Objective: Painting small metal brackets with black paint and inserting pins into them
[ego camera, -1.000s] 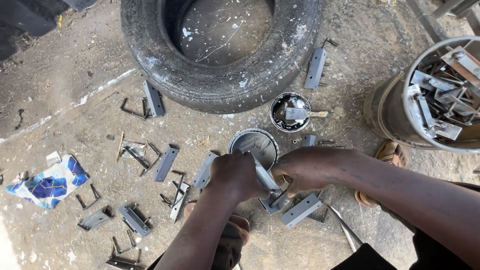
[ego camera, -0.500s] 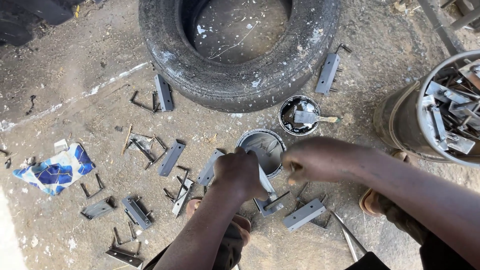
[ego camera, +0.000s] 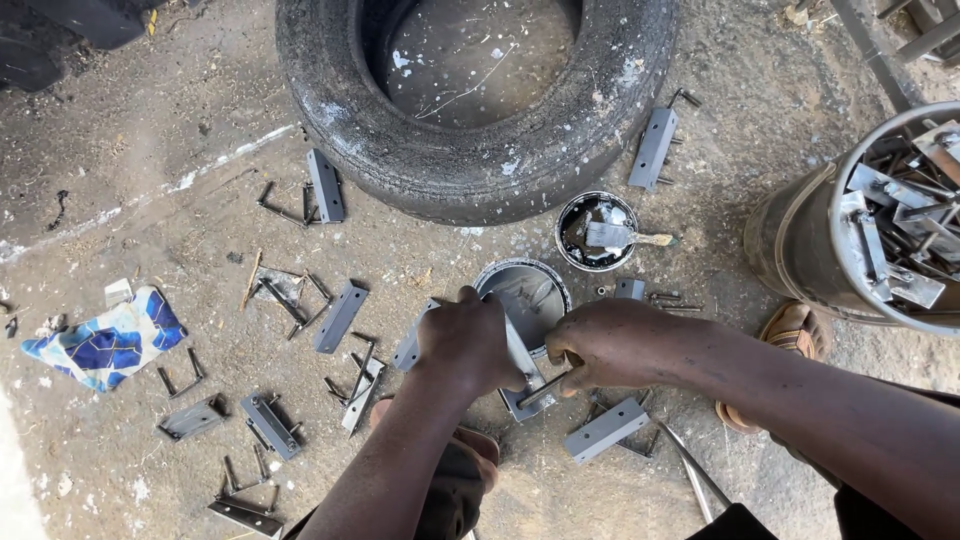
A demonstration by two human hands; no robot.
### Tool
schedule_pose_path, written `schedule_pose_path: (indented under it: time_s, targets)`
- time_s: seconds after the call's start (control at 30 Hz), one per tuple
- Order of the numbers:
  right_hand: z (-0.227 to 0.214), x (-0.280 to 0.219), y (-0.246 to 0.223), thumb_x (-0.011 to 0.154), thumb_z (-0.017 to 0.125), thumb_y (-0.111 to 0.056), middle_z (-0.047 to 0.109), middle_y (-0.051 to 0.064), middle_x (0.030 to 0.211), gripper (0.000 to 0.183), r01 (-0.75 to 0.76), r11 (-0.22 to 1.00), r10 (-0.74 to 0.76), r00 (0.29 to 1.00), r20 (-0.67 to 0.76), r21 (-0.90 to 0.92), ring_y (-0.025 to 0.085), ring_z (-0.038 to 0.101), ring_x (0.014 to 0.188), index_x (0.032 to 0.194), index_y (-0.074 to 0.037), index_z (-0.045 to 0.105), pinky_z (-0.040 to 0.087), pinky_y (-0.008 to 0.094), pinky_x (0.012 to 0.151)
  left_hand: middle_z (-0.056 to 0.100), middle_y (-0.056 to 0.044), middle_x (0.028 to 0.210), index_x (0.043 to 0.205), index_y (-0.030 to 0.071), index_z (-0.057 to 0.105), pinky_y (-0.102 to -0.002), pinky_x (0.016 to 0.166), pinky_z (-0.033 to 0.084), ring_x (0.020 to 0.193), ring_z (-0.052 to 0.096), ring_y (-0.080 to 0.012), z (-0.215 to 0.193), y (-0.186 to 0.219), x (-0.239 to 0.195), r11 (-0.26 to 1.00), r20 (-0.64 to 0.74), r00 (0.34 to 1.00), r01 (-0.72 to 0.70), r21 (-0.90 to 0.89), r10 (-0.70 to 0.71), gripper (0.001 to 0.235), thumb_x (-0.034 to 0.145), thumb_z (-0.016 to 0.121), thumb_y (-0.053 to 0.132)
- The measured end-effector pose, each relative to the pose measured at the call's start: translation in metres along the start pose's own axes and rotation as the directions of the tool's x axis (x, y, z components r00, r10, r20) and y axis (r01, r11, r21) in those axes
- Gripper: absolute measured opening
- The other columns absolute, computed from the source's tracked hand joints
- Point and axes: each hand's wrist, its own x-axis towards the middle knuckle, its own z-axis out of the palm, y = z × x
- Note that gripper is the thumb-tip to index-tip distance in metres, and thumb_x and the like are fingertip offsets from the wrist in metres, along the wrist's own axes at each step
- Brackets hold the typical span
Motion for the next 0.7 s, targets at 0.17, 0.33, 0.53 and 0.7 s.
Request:
schedule_pose_path:
  time_s: [0.17,0.33,0.53,0.7]
  targets:
    - [0.022,0.017,0.019,0.098,0.069,-0.021,0.072,0.016,0.093,0.028,0.039,0.997,-0.040,0.999,-0.025,-0.062,0.008,0.057,0.045,0.120,-0.003,0.070,0.051,0.020,0.044,0.065,-0.022,0.105,0.123,-0.007,0.062,-0.054,0.075,0.060,0.096,0.072,-0.0483,-0.003,-0.002,-0.001,0.999,-0.007,1.000,0.028,-0.032,-0.028,0.079,0.063,0.081,0.043]
    - [0.012,0.018,0.015,0.100,0.064,-0.014,0.074,0.017,0.106,0.029,-0.034,0.996,0.032,0.999,-0.030,-0.086,0.015,0.070,0.060,0.128,-0.006,0.068,0.058,0.019,0.052,0.064,-0.020,0.102,0.121,-0.004,0.063,-0.053,0.073,0.060,0.094,0.072,-0.0488,0.008,-0.007,0.004,0.996,-0.067,0.995,0.063,-0.069,-0.068,0.082,0.060,0.081,0.049]
    - [-0.009,0.012,0.017,0.102,0.061,-0.013,0.074,0.016,0.113,0.032,-0.098,0.985,0.087,0.993,-0.077,-0.143,0.016,0.072,0.061,0.132,-0.008,0.066,0.057,0.020,0.048,0.065,-0.024,0.108,0.124,-0.004,0.062,-0.056,0.078,0.060,0.098,0.072,-0.0509,-0.007,-0.011,-0.005,0.984,-0.109,0.990,0.075,-0.164,-0.094,0.079,0.067,0.080,0.047]
    - [-0.006,0.018,0.027,0.100,0.061,-0.015,0.075,0.012,0.107,0.040,-0.084,0.992,0.066,0.980,-0.187,-0.089,0.017,0.071,0.059,0.140,-0.015,0.061,0.056,0.022,0.046,0.065,-0.018,0.097,0.118,-0.001,0.066,-0.050,0.073,0.059,0.093,0.074,-0.0447,-0.003,-0.018,-0.001,0.985,-0.120,0.983,0.127,-0.113,-0.141,0.067,0.069,0.075,0.044]
